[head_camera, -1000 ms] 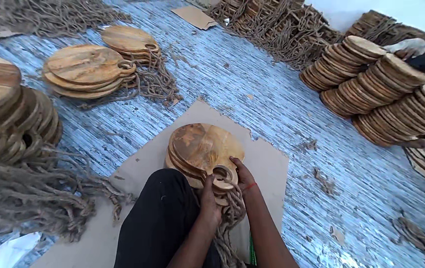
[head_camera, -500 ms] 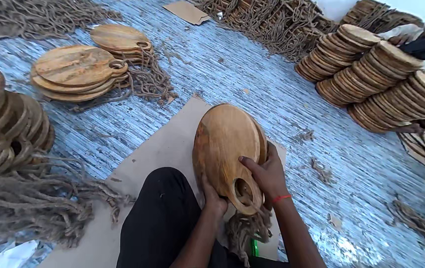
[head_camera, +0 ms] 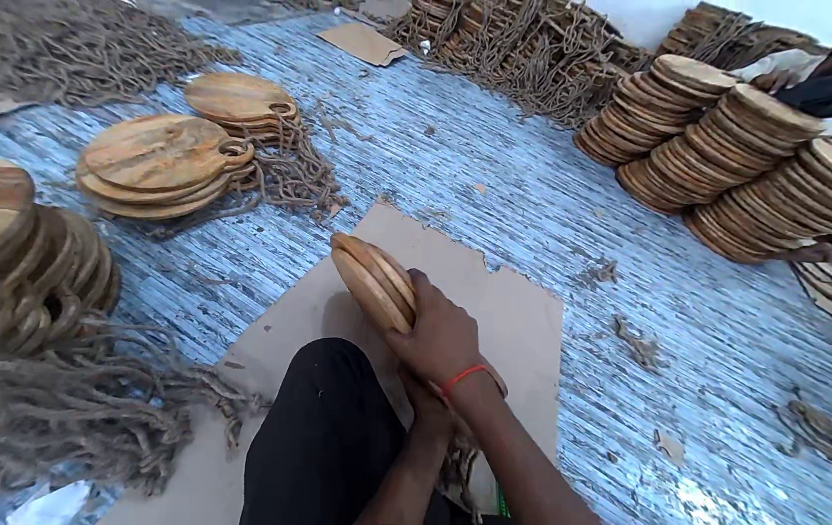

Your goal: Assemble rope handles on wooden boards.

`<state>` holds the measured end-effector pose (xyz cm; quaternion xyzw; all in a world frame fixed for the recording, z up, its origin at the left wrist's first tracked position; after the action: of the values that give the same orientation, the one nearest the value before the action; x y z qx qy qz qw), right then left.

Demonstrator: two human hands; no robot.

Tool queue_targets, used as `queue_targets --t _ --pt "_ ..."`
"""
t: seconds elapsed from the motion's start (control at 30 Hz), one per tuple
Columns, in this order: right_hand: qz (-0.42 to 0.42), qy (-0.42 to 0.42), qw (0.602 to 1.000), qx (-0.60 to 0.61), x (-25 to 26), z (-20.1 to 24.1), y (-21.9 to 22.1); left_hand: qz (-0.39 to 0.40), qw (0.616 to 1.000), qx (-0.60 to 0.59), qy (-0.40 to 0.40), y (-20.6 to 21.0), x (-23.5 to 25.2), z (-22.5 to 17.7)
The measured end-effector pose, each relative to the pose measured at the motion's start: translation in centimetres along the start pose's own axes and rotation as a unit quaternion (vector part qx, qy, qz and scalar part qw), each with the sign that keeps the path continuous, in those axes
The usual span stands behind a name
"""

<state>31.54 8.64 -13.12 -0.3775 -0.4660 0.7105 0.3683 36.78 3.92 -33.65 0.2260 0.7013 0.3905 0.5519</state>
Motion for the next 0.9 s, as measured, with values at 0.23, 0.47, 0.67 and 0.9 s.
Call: queue_targets --t 0.23,0.47,0.67,0.9 --pt "0.079 -0.067 0.993 -0.052 1.8 4.8 0.4 -0.066 0.995 -0.008 -0.075 4.7 -4.3 -2.6" --pt "0.027 0.005 1.0 0.009 1.9 -4.3 -1.5 0.065 0.996 -0.033 -0.057 -0.8 4.5 3.4" --pt "-0.204 -0.068 0.965 0.153 -7.5 -10.3 -4.0 0.042 0.993 -0.039 -0.106 -0.3 2.3 3.9" --pt "-0.344 -0.109 0.858 0.367 -17.9 -13.6 -6.2 0.19 0.979 0.072 -0.022 7.0 -0.2 -3.1"
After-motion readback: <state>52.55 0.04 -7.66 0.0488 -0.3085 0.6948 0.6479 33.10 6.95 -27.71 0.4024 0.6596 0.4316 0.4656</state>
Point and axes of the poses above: each hand's wrist, its own x-axis towards the middle knuckle, its own y-axis out of the palm, z = x × y, the point moved 10 cm from there along x, towards the middle knuckle, and after that the axes turned 5 degrees about -y, right-handed, at the moved point
